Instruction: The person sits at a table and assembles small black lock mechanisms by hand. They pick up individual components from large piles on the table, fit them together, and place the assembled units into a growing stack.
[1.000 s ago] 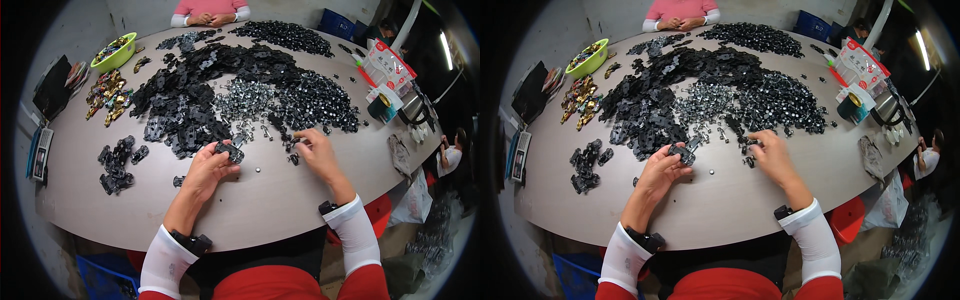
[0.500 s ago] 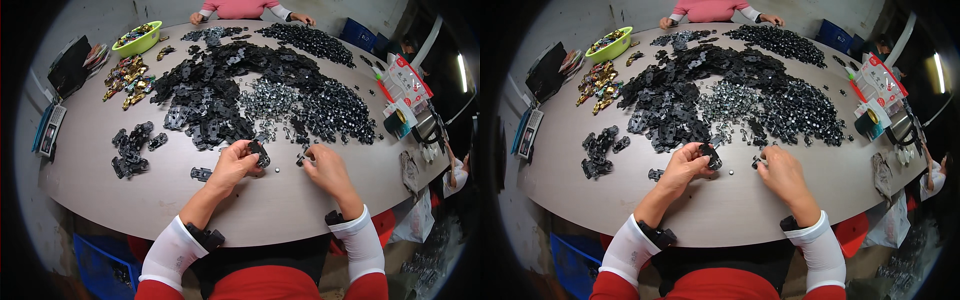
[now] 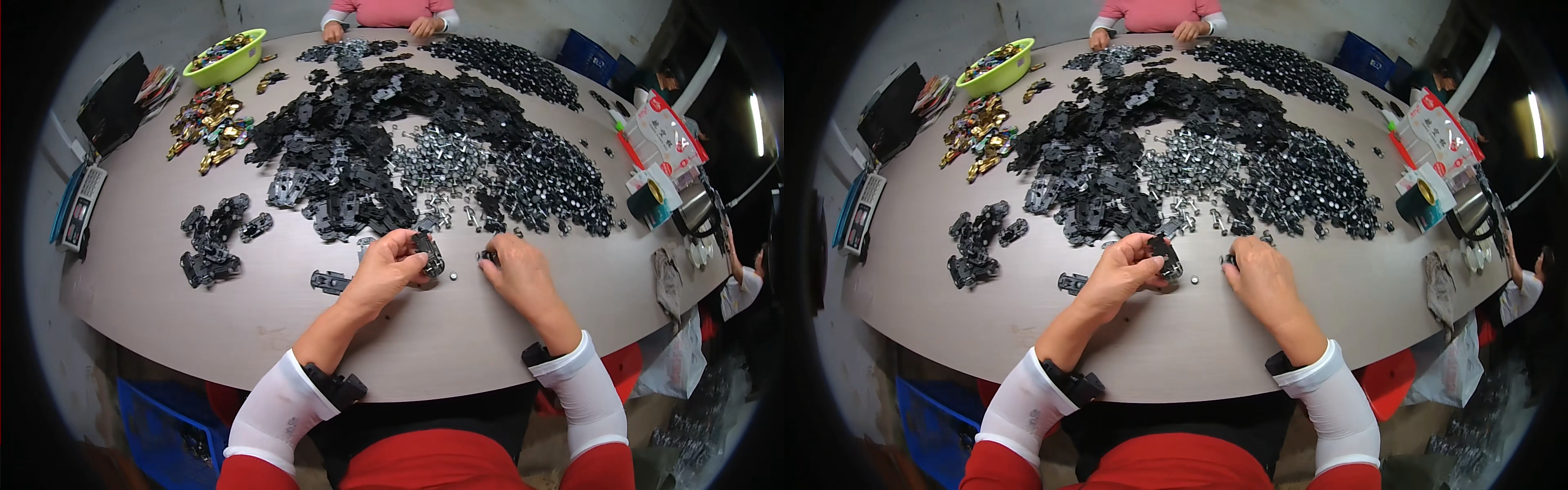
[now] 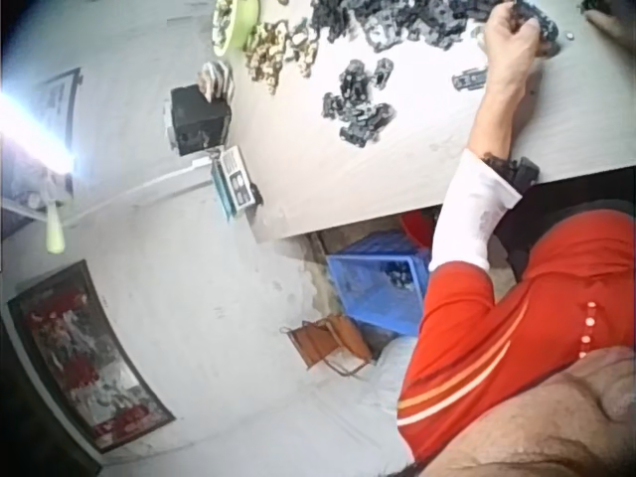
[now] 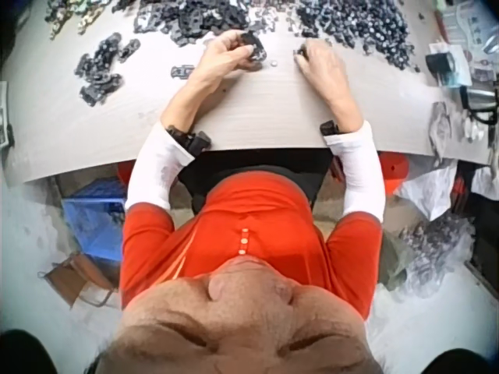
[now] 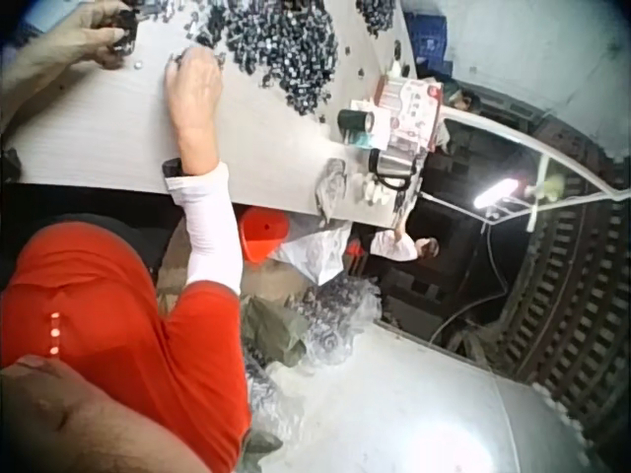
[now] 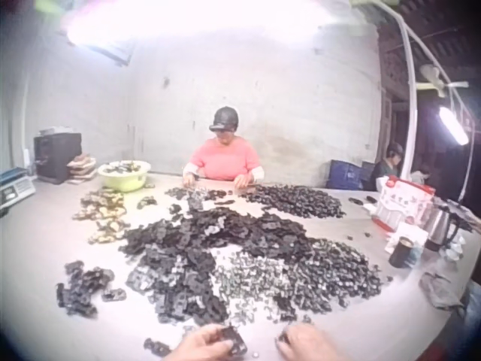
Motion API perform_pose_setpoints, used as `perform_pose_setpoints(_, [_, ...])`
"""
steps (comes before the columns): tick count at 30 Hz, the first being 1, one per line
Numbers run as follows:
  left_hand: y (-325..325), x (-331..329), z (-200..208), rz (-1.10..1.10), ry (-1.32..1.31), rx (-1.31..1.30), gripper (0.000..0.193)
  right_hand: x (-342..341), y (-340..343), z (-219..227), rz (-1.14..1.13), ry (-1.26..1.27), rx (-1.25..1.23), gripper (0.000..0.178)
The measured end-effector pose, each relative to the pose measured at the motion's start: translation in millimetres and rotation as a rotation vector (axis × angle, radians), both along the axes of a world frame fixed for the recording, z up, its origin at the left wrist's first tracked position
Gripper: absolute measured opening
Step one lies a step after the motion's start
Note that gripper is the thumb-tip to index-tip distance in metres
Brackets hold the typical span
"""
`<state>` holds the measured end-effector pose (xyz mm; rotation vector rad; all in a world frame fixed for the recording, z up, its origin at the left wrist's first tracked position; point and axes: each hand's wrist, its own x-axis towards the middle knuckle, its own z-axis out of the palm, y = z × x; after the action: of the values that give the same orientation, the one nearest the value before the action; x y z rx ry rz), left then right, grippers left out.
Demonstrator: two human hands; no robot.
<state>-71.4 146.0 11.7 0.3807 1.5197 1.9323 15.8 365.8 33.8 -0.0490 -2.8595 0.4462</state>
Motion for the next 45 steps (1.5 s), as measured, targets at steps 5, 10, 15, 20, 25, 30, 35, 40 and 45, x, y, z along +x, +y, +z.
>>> perform_pose_setpoints(5, [-1.3,1.6,0.8,0.022,0.023,-0.004,0.027,-0.3,-2.0,-4.1,0.064,0.088,-0.109,0.019])
perform_pose_setpoints(10, [1.3,3.8,-0.4,0.023,0.107,-0.048,0.026,-1.2,-3.1,-0.7,-0.001,-0.002,-0.076,0.017])
perform_pose_setpoints(15, [4.1,2.5,-11.9,0.096,0.224,-0.08,0.024,-16.4,-47.1,21.0,0.104,0.136,-0.315,0.015])
perform_pose_setpoints(20, [3.4,0.2,-19.4,0.221,0.469,-0.218,0.021,-33.7,-67.4,13.5,0.098,0.154,-0.316,0.017])
perform_pose_setpoints(25, [3.1,5.5,-3.5,0.207,0.466,-0.265,0.021,-39.9,-70.8,6.5,0.079,0.199,-0.351,0.017])
perform_pose_setpoints(30, [5.5,7.9,-8.8,0.304,0.489,-0.125,0.021,-38.8,-78.8,9.0,0.036,0.171,-0.522,0.019])
perform_pose_setpoints(35, [5.8,12.8,-2.9,0.255,0.511,-0.155,0.021,-34.7,-77.3,12.8,0.06,0.243,-0.383,0.021])
perform_pose_setpoints(40, [-4.2,4.1,16.4,0.077,-0.115,0.153,0.024,-39.1,-71.0,11.7,0.088,0.204,-0.608,0.012])
perform_pose_setpoints(45, [-3.0,-0.1,3.8,0.119,-0.128,0.106,0.02,-35.0,-49.0,17.6,0.183,0.058,-0.714,0.012])
